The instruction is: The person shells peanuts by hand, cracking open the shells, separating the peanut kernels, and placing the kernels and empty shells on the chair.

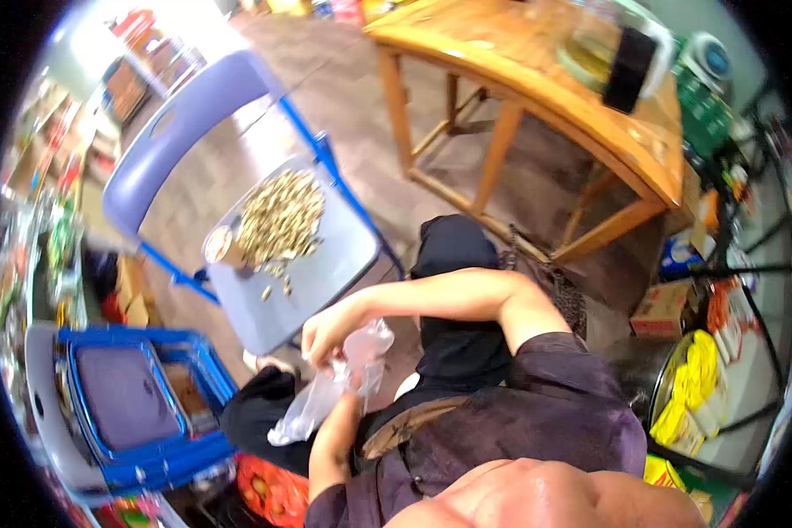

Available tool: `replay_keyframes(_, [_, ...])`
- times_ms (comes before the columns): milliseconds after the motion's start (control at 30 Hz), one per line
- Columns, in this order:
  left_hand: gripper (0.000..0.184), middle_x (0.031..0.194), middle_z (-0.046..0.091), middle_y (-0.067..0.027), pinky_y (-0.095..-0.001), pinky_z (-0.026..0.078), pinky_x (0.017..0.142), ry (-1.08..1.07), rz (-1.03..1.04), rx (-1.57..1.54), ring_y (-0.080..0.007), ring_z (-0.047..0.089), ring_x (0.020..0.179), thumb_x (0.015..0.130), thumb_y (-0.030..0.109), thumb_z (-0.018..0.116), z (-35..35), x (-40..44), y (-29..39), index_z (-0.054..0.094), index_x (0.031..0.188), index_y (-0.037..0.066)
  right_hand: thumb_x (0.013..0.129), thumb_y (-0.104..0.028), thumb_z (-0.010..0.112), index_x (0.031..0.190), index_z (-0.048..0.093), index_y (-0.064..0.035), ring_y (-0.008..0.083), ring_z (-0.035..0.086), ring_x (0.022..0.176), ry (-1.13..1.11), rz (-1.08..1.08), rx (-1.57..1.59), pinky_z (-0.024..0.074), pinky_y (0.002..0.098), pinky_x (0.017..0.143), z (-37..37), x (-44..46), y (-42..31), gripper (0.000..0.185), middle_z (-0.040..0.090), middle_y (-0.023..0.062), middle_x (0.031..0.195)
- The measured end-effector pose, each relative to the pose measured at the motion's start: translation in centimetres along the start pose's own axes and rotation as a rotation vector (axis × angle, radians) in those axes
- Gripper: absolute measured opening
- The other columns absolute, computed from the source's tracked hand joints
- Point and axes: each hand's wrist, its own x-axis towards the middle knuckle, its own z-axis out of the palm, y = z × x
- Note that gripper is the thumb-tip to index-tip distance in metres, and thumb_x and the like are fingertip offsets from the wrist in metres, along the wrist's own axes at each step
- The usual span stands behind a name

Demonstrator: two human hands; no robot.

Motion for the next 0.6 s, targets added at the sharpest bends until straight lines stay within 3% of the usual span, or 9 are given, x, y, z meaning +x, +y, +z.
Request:
replay_keyframes(133, [0.030, 0.086, 0.064, -0.0159, -0.0398, 0.052, 0.074, 0.019, -0.018, 0.121, -0.0286, 0.064, 0.082, 0.086, 0.027, 0.057, 0.3, -0.6, -1.3, 0.061, 0.102, 0.000, 0.077, -0.019, 0.062, 0.070, 0.067, -0.0009, 0.0108, 0.055, 0.058, 0.044, -0.015, 0.148, 0.0472, 0.0261, 0.055, -0.2, 0.6, 0.8, 0.020, 0.065, 0.0049, 0.069])
replay_keyframes(367, [0.032, 0.086, 0.064, -0.0169, -0.0410, 0.052, 0.074, 0.062, -0.015, 0.202, -0.0310, 0.064, 0.081, 0.085, 0.028, 0.058, -0.1, -1.9, -4.2, 0.061, 0.102, 0.001, 0.079, -0.016, 0.062, 0.075, 0.066, -0.0007, 0.0105, 0.056, 0.057, 0.087, -0.012, 0.187, 0.0480, 0.0260, 0.055, 0.3, 0.1, 0.8, 0.016, 0.066, 0.0058, 0.072])
replay_keyframes(600, [0.034, 0.085, 0.065, -0.0179, -0.0422, 0.051, 0.075, 0.128, 0.017, 0.199, -0.0333, 0.064, 0.080, 0.084, 0.030, 0.060, -1.6, -2.4, -5.5, 0.061, 0.103, 0.001, 0.080, -0.019, 0.059, 0.073, 0.067, -0.0022, 0.0103, 0.054, 0.056, 0.075, 0.068, -0.094, 0.0467, 0.0273, 0.054, -1.8, -1.6, 0.7, 0.020, 0.062, 0.0035, 0.067])
